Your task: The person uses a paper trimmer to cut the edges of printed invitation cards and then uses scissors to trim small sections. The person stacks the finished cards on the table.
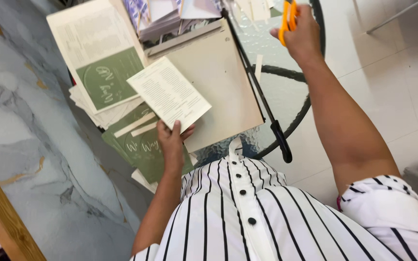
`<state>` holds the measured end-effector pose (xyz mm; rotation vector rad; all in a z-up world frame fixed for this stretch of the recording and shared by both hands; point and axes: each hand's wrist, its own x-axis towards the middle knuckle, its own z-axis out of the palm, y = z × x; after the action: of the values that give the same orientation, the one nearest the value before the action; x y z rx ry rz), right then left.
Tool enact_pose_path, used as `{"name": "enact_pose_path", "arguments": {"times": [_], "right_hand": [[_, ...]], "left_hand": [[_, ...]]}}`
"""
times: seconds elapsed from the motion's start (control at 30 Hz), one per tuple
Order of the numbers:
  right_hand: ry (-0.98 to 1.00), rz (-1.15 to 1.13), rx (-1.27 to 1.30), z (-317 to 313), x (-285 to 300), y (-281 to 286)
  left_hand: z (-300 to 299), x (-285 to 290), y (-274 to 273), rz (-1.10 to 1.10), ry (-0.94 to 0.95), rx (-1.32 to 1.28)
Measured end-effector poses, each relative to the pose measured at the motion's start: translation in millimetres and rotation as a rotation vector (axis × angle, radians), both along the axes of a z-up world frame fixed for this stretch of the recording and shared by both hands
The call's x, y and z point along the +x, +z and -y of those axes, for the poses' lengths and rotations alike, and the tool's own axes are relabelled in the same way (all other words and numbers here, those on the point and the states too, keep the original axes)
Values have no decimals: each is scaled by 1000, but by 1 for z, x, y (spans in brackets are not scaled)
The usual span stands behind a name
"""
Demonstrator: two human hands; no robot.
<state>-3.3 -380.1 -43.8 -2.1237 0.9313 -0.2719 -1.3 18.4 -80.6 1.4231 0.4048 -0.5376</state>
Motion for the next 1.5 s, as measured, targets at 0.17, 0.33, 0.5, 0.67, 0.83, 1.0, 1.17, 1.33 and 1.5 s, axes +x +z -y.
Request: {"name": "enact_pose_path", "arguments": {"times": [0.17,0.33,0.5,0.67,0.83,1.0,1.17,1.33,1.5], "right_hand": [[-93,-347,90,-6,-60,-40],[-84,-459,153,2,-106,-80],[149,-418,-131,-7,-129,-94],[252,-478,-287,-20,-147,-108],[258,-416,-216,-32,-157,-92],[72,-413,149,-59,-185,-72],[-167,-228,735,-124,-200,-23],[-282,-180,956,-147,-213,-35],[-250,-135,1003,-146,-218,-17]], "left_hand": [[10,-10,-20,-177,56,-172],[15,-16,-32,-292,3,-262],[13,-22,-27,-437,-422,-141],[17,-8,-65,540,-757,438],[48,22,-83,1213,-941,794],[71,28,-110,1324,-780,1017],[93,21,-134,1389,-694,1050],[100,20,-137,1406,-716,1043],[98,20,-124,1420,-733,1034]]}}
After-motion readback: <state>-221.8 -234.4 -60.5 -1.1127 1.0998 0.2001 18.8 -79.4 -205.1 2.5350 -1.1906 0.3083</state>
